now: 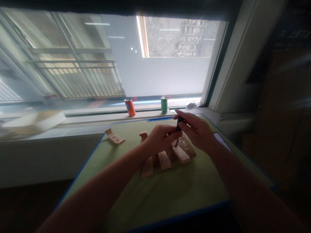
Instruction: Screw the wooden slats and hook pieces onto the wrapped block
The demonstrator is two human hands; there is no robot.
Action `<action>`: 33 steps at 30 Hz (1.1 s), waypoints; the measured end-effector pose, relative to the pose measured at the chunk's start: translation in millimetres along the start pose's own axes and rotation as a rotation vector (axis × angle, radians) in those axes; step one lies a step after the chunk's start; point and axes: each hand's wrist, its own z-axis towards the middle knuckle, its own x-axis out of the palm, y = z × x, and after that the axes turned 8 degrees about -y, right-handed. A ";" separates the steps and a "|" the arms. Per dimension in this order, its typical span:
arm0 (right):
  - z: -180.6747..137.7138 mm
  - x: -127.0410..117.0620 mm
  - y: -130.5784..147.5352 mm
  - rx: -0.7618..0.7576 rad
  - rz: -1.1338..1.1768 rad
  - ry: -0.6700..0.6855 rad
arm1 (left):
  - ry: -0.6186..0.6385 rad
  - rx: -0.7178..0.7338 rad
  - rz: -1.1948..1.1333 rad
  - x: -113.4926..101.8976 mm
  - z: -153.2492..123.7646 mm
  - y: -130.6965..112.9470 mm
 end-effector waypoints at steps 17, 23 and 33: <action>4.3 0.4 0.5 -0.036 -0.079 -0.014 | 0.036 -0.012 -0.055 -5.2 1.7 10.4; 6.7 0.9 1.0 -0.001 -0.128 -0.068 | -0.038 0.016 0.045 -3.9 1.4 6.7; 2.6 -1.1 -2.9 -0.028 -0.131 -0.031 | 0.033 -0.010 -0.028 -4.4 1.9 6.5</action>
